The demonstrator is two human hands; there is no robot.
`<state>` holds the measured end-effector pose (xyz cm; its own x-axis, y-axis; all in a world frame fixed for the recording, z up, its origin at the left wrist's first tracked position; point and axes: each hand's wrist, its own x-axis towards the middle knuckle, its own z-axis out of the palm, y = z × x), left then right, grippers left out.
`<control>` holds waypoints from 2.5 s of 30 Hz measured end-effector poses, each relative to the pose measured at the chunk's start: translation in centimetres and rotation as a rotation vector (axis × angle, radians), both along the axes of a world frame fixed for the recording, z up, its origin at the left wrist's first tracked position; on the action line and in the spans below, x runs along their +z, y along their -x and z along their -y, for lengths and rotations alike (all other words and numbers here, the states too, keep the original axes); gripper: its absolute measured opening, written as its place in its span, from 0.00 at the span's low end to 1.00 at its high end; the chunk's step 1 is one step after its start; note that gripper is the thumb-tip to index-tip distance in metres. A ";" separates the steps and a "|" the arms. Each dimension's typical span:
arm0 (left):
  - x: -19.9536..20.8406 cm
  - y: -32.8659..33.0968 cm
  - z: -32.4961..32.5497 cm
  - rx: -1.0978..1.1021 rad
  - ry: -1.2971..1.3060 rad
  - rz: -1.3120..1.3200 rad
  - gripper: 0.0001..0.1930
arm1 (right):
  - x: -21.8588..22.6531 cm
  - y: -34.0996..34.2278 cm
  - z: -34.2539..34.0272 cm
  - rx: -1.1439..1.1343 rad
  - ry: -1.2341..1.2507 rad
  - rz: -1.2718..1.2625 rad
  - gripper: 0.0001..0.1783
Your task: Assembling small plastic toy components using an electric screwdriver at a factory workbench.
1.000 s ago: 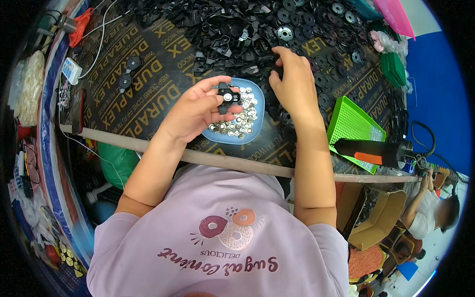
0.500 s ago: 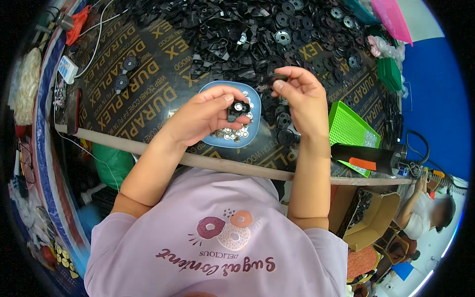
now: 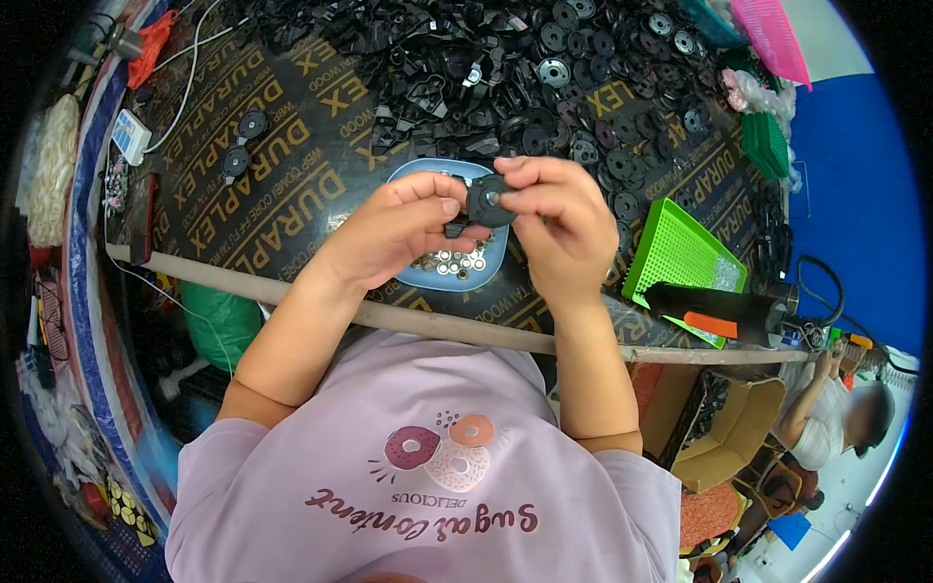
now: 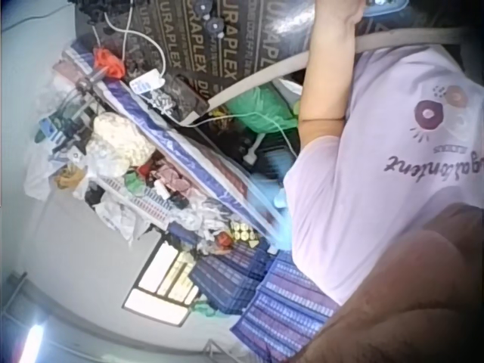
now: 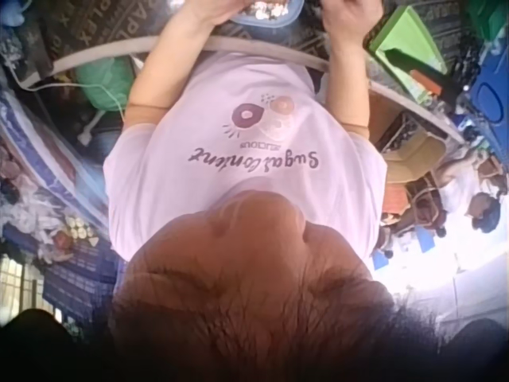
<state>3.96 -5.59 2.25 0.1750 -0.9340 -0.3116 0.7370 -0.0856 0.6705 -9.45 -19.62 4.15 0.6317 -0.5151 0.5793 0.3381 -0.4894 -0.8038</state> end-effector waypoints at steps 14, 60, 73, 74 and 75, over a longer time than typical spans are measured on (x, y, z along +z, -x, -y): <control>0.7 0.1 -0.1 -0.016 0.074 -0.084 0.09 | -1.0 0.2 -1.0 -0.061 -0.128 0.046 0.20; 0.4 0.4 -0.4 0.080 0.136 -0.054 0.23 | -0.2 0.5 -1.5 -0.082 0.095 -0.522 0.29; 1.0 -1.5 -2.4 0.212 0.025 0.348 0.14 | 0.2 -0.2 -4.4 -0.156 0.382 -0.505 0.35; 1.0 -3.5 -3.2 0.287 0.055 0.539 0.14 | 0.4 -0.1 -4.2 -0.140 0.277 -0.499 0.36; 2.6 -6.1 -4.2 0.291 -0.068 0.615 0.15 | 0.4 0.1 -3.9 -0.130 0.170 -0.494 0.38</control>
